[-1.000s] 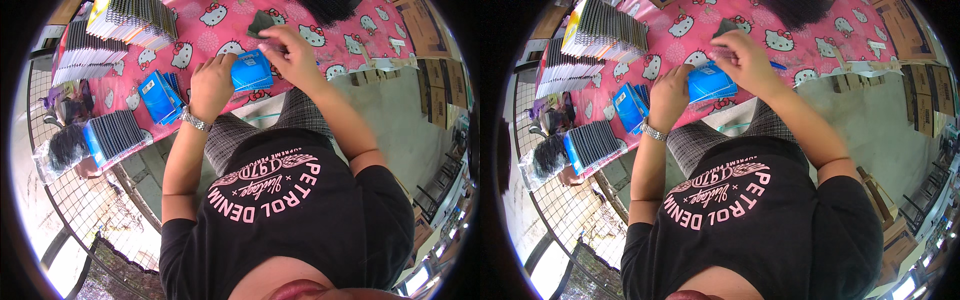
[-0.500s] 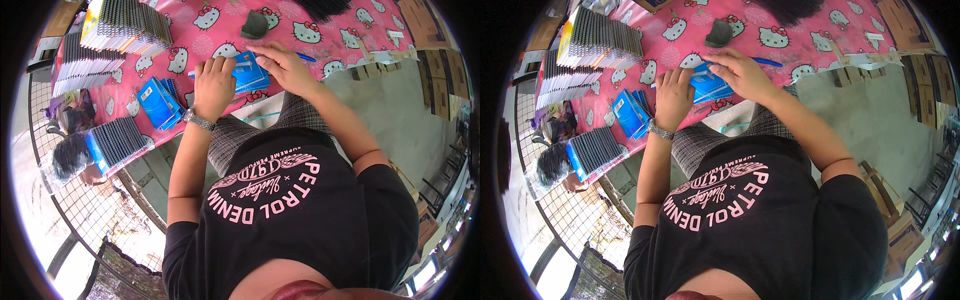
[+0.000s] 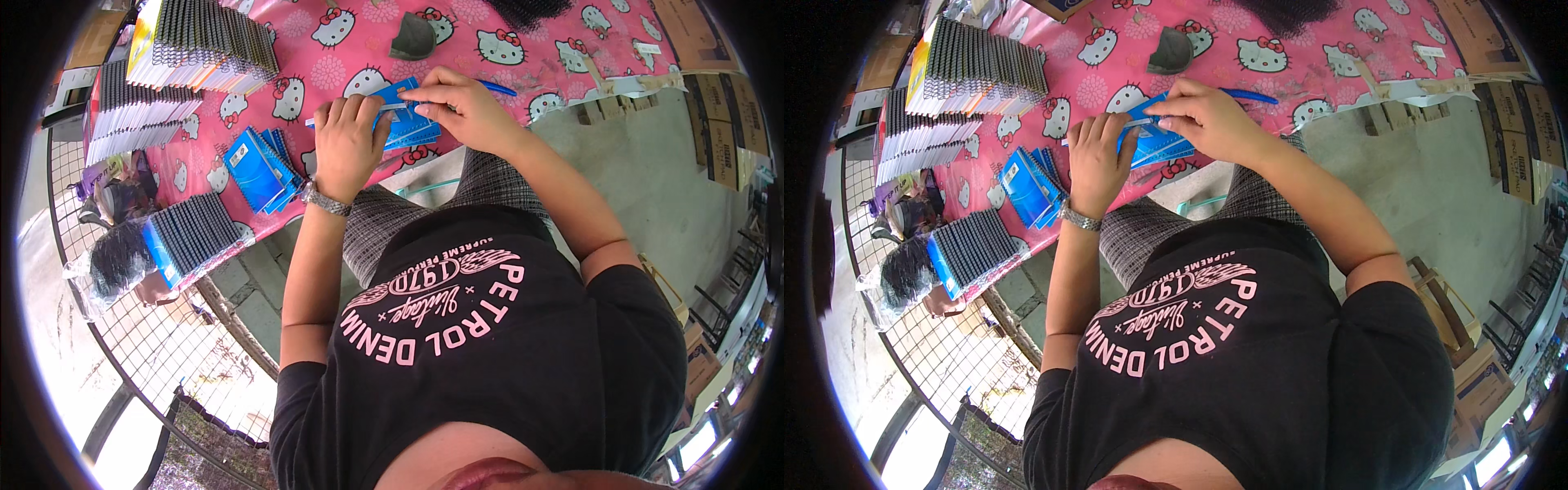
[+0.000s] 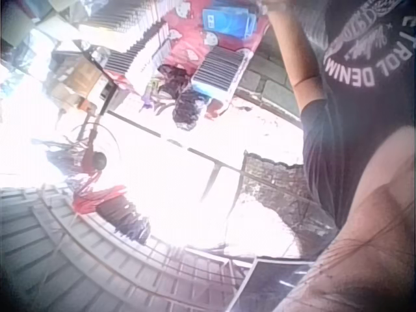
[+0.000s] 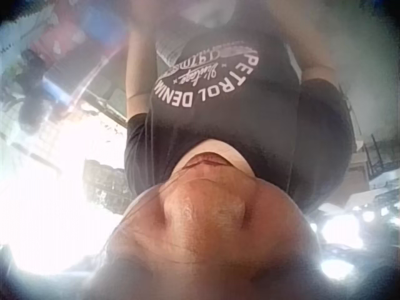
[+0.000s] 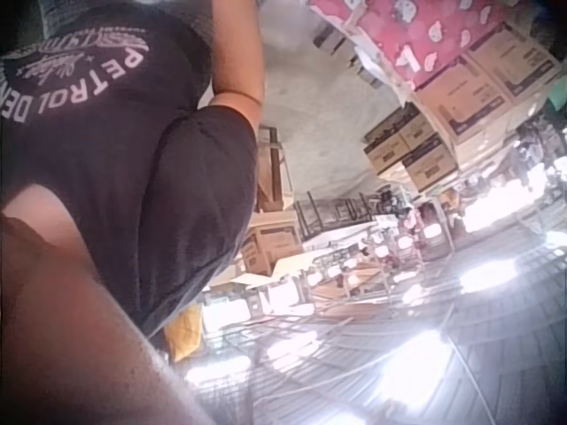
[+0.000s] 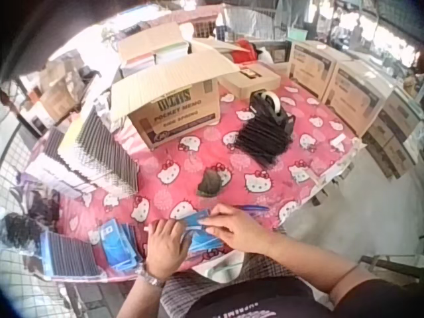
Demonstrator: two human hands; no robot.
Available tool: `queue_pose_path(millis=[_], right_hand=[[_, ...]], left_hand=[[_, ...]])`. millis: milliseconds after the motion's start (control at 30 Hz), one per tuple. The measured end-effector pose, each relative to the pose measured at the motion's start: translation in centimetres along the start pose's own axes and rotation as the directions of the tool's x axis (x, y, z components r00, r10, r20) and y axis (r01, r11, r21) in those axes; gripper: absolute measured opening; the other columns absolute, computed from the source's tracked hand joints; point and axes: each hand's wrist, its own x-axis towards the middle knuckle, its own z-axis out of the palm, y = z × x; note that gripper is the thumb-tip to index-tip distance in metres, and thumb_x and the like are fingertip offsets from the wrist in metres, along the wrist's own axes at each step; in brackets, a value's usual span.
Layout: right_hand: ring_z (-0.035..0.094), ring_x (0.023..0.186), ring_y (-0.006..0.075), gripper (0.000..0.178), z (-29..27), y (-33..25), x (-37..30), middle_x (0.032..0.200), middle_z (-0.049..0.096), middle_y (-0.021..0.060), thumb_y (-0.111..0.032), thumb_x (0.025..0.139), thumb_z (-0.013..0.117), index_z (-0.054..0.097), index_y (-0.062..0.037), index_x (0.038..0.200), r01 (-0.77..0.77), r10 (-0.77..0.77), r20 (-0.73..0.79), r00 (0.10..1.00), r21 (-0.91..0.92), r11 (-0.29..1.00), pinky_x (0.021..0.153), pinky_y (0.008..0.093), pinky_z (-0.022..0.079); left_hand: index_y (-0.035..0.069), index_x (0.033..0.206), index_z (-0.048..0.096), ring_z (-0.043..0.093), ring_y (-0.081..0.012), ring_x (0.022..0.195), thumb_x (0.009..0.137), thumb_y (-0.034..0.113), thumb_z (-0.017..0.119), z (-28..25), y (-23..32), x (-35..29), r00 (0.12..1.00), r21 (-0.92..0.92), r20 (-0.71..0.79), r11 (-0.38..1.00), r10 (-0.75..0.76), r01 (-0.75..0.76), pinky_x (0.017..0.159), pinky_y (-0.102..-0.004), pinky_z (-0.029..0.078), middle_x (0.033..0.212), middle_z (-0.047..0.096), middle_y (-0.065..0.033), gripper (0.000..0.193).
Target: The person threads a metal coil through the punched holes of several blue notebook covers and paper stacks by hand.
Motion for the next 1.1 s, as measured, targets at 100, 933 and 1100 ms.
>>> queue_pose_path(millis=[100, 933, 1100], right_hand=[[0.059, 0.076, 0.0218, 0.025, 0.2, -0.4, -0.1, 0.089, 0.059, 0.0083, -0.012, 0.088, 0.066, 0.07, -0.0098, 0.112, -0.125, 0.125, 0.012, 0.992, 0.052, 0.991, 0.068, 0.0323, 0.048], [0.06, 0.105, 0.031, 0.036, -2.3, -3.6, 3.4, 0.116, 0.059, 0.015, -0.016, 0.088, 0.065, 0.052, -0.0091, 0.121, -0.27, 0.29, 0.293, 0.911, -0.105, 0.957, 0.083, 0.0399, 0.05], [0.048, 0.127, 0.0328, 0.034, -3.2, 8.2, 8.8, 0.138, 0.049, 0.0146, -0.023, 0.08, 0.073, 0.059, -0.0097, 0.108, 0.158, -0.058, 0.182, 0.982, -0.599, 0.785, 0.098, 0.0441, 0.045]], left_hand=[[0.008, 0.103, 0.06, 0.058, -0.0265, 0.087, 0.087, 0.018, 0.064, 0.2, 0.1, 0.0, 1.0, 0.012, -0.014, 1.0, -0.005, 0.005, 0.086, -0.0412, 0.04, 0.091, 0.063, -0.0064, 0.019], [0.008, 0.103, 0.058, 0.06, -0.0282, 0.09, 0.087, 0.014, 0.064, 0.1, 1.6, -0.6, 1.0, -0.116, 0.007, 0.993, -0.004, 0.005, 0.097, -0.0436, 0.039, 0.094, 0.065, -0.0065, 0.018], [0.011, 0.106, 0.059, 0.057, -0.0301, 0.107, 0.089, 0.018, 0.063, 0.7, 0.9, -0.3, 0.999, -0.125, 0.036, 0.992, 0.01, -0.006, 0.107, -0.0525, 0.029, 0.105, 0.064, -0.0089, 0.019]])
